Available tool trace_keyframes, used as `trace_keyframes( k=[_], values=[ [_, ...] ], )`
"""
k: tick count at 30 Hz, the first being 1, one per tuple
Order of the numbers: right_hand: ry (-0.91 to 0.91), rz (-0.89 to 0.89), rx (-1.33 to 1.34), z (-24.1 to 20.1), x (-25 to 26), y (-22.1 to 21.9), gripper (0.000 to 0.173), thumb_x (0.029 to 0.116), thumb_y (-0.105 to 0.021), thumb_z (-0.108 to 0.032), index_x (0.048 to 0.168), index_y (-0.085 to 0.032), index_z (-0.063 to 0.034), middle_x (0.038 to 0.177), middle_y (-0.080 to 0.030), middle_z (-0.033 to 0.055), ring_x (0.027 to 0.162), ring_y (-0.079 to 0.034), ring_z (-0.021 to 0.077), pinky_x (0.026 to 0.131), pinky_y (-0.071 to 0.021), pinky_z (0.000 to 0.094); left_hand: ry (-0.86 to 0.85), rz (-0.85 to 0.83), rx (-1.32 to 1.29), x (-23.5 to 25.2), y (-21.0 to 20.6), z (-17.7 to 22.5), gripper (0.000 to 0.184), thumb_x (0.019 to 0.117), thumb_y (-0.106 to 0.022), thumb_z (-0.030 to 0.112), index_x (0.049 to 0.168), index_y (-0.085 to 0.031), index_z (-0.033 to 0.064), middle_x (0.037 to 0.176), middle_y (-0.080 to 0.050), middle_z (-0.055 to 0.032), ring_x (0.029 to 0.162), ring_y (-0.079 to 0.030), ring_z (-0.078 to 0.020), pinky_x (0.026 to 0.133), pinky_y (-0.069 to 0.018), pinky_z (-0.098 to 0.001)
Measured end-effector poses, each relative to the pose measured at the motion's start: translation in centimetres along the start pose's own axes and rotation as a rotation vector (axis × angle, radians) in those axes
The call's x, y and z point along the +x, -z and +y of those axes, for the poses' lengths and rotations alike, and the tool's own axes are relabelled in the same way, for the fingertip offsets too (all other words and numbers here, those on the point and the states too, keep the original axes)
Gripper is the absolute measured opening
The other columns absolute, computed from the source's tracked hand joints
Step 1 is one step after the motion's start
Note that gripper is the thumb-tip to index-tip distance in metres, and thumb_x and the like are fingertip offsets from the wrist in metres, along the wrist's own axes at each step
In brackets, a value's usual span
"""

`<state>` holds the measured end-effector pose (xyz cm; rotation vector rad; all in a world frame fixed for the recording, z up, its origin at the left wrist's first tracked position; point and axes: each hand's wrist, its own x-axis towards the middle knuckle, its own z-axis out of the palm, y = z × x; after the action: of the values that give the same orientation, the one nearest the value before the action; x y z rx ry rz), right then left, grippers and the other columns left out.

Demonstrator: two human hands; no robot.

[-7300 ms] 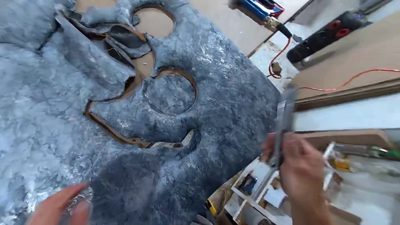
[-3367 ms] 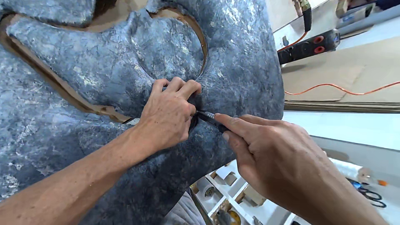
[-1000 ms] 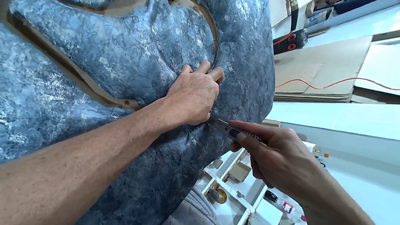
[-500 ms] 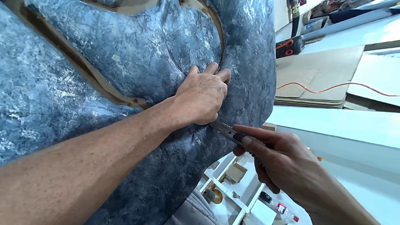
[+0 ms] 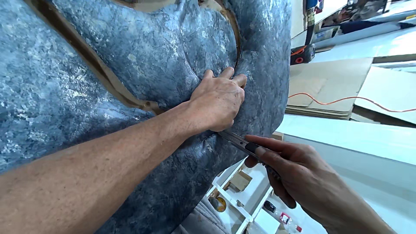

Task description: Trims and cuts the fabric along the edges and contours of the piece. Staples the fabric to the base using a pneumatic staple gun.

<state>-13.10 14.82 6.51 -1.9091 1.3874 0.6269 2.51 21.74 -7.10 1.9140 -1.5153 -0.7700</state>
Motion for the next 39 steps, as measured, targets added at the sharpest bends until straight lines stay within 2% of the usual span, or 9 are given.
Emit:
trace_keyframes(
  k=[6, 17, 28, 34, 39],
  values=[
    [-0.055, -0.024, 0.040, -0.3, 0.1, -0.1, 0.034, 0.1075, -0.047, -0.014, 0.133, -0.069, -0.0189, 0.088, -0.075, 0.0059, 0.036, -0.049, 0.0101, 0.030, -0.0409, 0.0230, 0.011, 0.007, -0.021, 0.0, 0.2, -0.1, 0.009, 0.0787, -0.078, 0.024, 0.085, -0.075, 0.0195, 0.147, -0.051, 0.0095, 0.127, -0.048, -0.0235, 0.091, -0.0403, -0.0500],
    [-0.178, -0.069, 0.178, -0.8, 0.6, 0.2, 0.036, 0.1097, -0.042, -0.016, 0.134, -0.068, -0.0168, 0.092, -0.073, 0.0110, 0.036, -0.043, 0.0080, 0.031, -0.0367, 0.0201, 0.015, -0.004, -0.045, 0.0, 0.4, -0.1, 0.009, 0.0794, -0.077, 0.024, 0.088, -0.076, 0.0207, 0.146, -0.052, 0.0106, 0.125, -0.049, -0.0215, 0.090, -0.0400, -0.0481],
    [-0.184, -0.099, 0.141, -1.4, 0.0, 0.0, 0.036, 0.1093, -0.041, -0.014, 0.136, -0.066, -0.0145, 0.091, -0.072, 0.0097, 0.037, -0.047, 0.0089, 0.031, -0.0401, 0.0210, 0.013, 0.030, -0.058, 0.1, 0.2, -0.3, 0.009, 0.0807, -0.075, 0.023, 0.089, -0.074, 0.0190, 0.143, -0.054, 0.0087, 0.125, -0.050, -0.0215, 0.088, -0.0409, -0.0480],
    [-0.188, -0.116, 0.144, -1.4, 0.0, -0.2, 0.038, 0.1093, -0.040, -0.014, 0.138, -0.064, -0.0141, 0.093, -0.072, 0.0099, 0.037, -0.046, 0.0090, 0.031, -0.0397, 0.0214, 0.024, 0.030, -0.086, 0.0, 0.3, -0.2, 0.011, 0.0810, -0.075, 0.022, 0.091, -0.076, 0.0180, 0.145, -0.053, 0.0088, 0.126, -0.050, -0.0227, 0.090, -0.0418, -0.0490],
    [-0.223, -0.118, 0.147, -1.7, -0.1, -0.1, 0.038, 0.1103, -0.039, -0.015, 0.138, -0.064, -0.0153, 0.093, -0.071, 0.0096, 0.037, -0.046, 0.0085, 0.031, -0.0398, 0.0209, 0.024, 0.032, -0.093, 0.0, 0.4, -0.1, 0.009, 0.0809, -0.076, 0.022, 0.089, -0.075, 0.0185, 0.142, -0.055, 0.0085, 0.124, -0.050, -0.0221, 0.090, -0.0417, -0.0478]
  ],
)
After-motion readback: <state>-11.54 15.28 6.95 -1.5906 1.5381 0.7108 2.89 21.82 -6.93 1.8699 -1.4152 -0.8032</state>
